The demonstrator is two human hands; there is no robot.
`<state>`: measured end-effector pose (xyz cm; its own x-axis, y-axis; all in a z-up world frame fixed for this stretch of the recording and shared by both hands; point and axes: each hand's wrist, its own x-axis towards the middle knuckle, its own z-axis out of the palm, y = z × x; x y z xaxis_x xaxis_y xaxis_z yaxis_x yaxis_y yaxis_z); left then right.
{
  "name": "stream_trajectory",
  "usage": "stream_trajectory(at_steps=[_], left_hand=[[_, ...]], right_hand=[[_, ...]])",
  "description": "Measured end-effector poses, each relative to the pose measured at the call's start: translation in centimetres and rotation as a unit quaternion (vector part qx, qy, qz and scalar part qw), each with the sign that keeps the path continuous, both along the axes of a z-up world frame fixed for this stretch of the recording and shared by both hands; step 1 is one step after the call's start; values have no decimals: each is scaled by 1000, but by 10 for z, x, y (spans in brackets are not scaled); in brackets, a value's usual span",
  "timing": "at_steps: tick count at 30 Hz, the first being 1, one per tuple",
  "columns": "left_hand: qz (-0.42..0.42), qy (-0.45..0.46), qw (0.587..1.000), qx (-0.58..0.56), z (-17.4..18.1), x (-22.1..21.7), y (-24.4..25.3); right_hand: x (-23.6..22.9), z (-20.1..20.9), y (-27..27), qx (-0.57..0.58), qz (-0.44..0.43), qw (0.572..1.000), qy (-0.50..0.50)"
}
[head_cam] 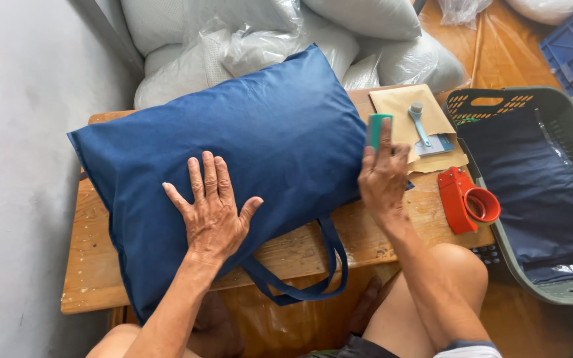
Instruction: The person uses a green lint remover to clean the surface of a blue pillow placed on a wooden table. They repeatedly rub the tool across the pillow's surface and edges to remove lint or debris.
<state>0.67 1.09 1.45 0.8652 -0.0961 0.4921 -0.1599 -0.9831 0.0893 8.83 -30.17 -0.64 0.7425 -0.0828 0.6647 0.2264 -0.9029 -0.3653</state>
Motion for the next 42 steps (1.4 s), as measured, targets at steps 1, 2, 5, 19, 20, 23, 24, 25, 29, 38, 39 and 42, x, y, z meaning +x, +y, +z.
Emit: stream_trajectory(at_steps=[1, 2, 5, 19, 20, 23, 24, 25, 29, 38, 39, 42], left_hand=[[0, 3, 1000, -1, -1, 3, 4], [0, -1, 1000, -7, -3, 6, 7], [-3, -8, 1000, -17, -4, 15, 14], [8, -23, 1000, -17, 4, 13, 14], [8, -30, 999, -10, 8, 12, 16], [6, -44, 999, -14, 26, 11, 14], [4, -44, 999, -25, 32, 10, 12], [4, -45, 999, -25, 31, 8, 10], [10, -28, 1000, -8, 25, 5, 10], [6, 8, 1000, -21, 20, 6, 10], [4, 11, 1000, -19, 22, 6, 8], [-1, 17, 1000, -24, 23, 4, 8]], right_hand=[[-10, -1, 22, -1, 0, 1000, 3], [-20, -2, 44, -51, 73, 994, -60], [-68, 0, 106, -98, 203, 967, -116], [-4, -32, -13, 116, -51, 988, 87], [-8, -16, -4, 103, -14, 993, 50], [-20, 11, 47, 27, 76, 996, -38], [-25, 15, 67, -38, 127, 988, -83], [-33, 27, 85, -37, 126, 988, -84], [-43, 46, 128, -149, 265, 942, -144], [47, 4, 21, -73, 2, 996, 53], [48, 4, 8, 10, -26, 985, 167], [82, -42, -47, 86, -42, 948, 303]])
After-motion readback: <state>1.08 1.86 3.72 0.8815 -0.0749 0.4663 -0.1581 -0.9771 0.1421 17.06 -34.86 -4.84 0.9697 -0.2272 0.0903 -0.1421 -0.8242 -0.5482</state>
